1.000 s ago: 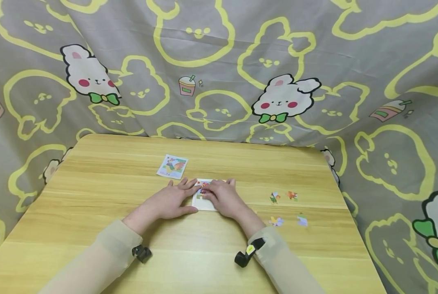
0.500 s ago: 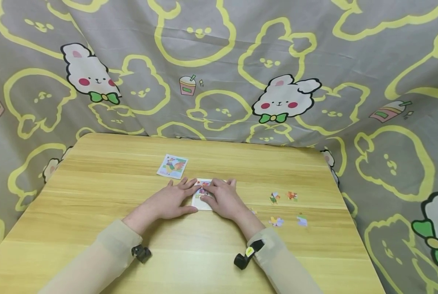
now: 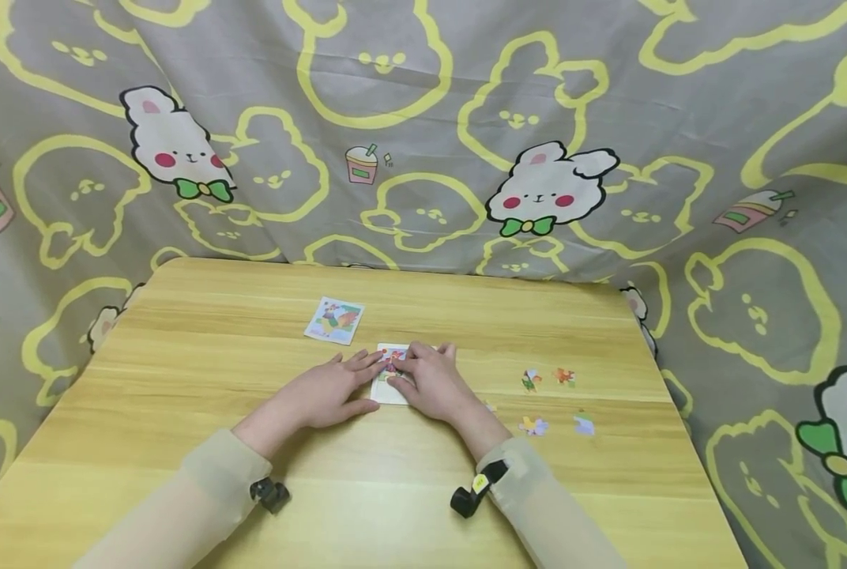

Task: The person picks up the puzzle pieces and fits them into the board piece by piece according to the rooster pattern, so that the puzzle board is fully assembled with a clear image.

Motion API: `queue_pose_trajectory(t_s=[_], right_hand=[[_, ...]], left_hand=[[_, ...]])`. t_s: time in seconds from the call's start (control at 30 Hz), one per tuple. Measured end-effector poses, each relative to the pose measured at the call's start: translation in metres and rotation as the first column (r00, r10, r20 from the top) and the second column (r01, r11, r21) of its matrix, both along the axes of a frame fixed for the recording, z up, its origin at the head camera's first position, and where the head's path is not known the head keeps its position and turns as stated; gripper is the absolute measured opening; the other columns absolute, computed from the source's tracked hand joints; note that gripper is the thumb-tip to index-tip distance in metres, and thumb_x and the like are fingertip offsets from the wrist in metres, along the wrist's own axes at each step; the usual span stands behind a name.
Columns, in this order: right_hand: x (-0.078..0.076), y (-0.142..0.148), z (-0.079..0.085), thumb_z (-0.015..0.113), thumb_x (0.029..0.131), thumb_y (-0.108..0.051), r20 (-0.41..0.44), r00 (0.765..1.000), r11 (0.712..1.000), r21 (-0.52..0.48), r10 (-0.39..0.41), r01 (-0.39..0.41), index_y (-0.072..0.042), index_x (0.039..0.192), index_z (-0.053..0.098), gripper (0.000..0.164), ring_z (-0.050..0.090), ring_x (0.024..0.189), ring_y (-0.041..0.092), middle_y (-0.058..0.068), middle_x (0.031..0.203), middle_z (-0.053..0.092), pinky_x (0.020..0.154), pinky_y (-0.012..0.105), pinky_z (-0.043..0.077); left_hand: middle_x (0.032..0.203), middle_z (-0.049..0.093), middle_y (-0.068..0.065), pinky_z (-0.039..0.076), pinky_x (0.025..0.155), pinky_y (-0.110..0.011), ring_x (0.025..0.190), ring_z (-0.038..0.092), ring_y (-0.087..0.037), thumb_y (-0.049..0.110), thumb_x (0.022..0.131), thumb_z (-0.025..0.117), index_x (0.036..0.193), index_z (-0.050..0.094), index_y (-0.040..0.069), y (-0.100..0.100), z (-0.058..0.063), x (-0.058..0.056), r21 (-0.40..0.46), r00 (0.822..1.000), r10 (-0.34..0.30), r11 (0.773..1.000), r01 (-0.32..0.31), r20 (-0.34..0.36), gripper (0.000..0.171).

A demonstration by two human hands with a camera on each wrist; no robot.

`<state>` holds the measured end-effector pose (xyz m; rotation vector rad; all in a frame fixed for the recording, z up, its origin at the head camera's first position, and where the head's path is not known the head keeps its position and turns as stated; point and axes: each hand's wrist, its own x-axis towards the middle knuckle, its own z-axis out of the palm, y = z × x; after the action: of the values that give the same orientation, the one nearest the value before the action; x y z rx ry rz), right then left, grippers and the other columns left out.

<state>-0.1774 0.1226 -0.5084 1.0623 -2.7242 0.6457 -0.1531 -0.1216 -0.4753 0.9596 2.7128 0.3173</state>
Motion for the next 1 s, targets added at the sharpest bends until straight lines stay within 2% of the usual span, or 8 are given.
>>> queue_pose_trajectory(t_s=[0.23, 0.33, 0.47, 0.57, 0.87, 1.0], right_hand=[[0.0005, -0.0041, 0.0016, 0.071, 0.103, -0.037, -0.032, 0.999, 0.998, 0.061, 0.006, -0.004, -0.011, 0.125, 0.079, 0.035, 0.05, 0.075, 0.008, -0.008, 0.091, 0.051, 0.083, 0.047, 0.03], [0.001, -0.0037, 0.0011, 0.072, 0.103, -0.035, -0.021, 1.0, 0.999, 0.044, 0.001, 0.0, -0.011, 0.123, 0.08, 0.032, 0.051, 0.075, 0.008, -0.007, 0.093, 0.054, 0.084, 0.048, 0.03], [0.0017, -0.0025, 0.0, 0.072, 0.103, -0.035, -0.008, 1.0, 1.0, 0.025, -0.007, 0.008, -0.012, 0.128, 0.078, 0.034, 0.053, 0.075, 0.008, -0.006, 0.095, 0.057, 0.087, 0.049, 0.03], [0.0019, -0.002, -0.0005, 0.071, 0.103, -0.034, -0.006, 1.0, 1.0, 0.023, -0.006, 0.006, -0.012, 0.13, 0.078, 0.035, 0.052, 0.076, 0.008, -0.006, 0.095, 0.055, 0.088, 0.05, 0.031], [0.0039, -0.0027, -0.0014, 0.071, 0.103, -0.036, 0.023, 0.999, 0.999, 0.001, -0.046, 0.046, -0.016, 0.126, 0.08, 0.032, 0.054, 0.079, 0.009, -0.006, 0.097, 0.056, 0.088, 0.05, 0.031], [0.0041, -0.0031, 0.0001, 0.073, 0.102, -0.036, 0.055, 0.997, 0.998, -0.018, -0.054, 0.055, -0.014, 0.125, 0.08, 0.033, 0.053, 0.078, 0.01, -0.005, 0.096, 0.056, 0.087, 0.051, 0.031]], left_hand=[[0.173, 0.027, -0.006, 0.033, 0.119, -0.062, 0.154, 0.032, -0.035, 0.055, 0.106, 0.058, 0.166, 0.035, 0.011, 0.0011, -0.0008, -0.0025, -0.013, 1.0, 0.017, 1.0, -0.017, -0.005, 0.078], [0.172, 0.029, -0.007, 0.035, 0.118, -0.063, 0.153, 0.036, -0.035, 0.055, 0.106, 0.059, 0.165, 0.038, 0.011, 0.0034, -0.0002, -0.0035, -0.009, 1.0, 0.014, 1.0, -0.014, -0.013, 0.077], [0.171, 0.031, -0.007, 0.037, 0.117, -0.061, 0.151, 0.039, -0.034, 0.056, 0.105, 0.059, 0.164, 0.04, 0.011, 0.0048, 0.0007, -0.0042, -0.02, 1.0, 0.015, 1.0, -0.015, -0.024, 0.077], [0.171, 0.031, -0.005, 0.037, 0.117, -0.06, 0.151, 0.039, -0.032, 0.058, 0.105, 0.058, 0.165, 0.038, 0.013, 0.0045, 0.0, -0.0045, -0.033, 0.999, 0.017, 0.999, -0.018, -0.027, 0.078], [0.171, 0.032, -0.005, 0.036, 0.118, -0.062, 0.151, 0.04, -0.033, 0.056, 0.103, 0.062, 0.164, 0.041, 0.012, 0.0037, -0.0008, -0.0039, 0.015, 0.999, 0.036, 0.999, -0.036, -0.011, 0.078], [0.171, 0.032, -0.003, 0.036, 0.118, -0.06, 0.151, 0.039, -0.032, 0.058, 0.104, 0.061, 0.165, 0.04, 0.013, 0.0045, 0.0, -0.003, -0.009, 0.999, 0.042, 0.999, -0.042, -0.016, 0.078]])
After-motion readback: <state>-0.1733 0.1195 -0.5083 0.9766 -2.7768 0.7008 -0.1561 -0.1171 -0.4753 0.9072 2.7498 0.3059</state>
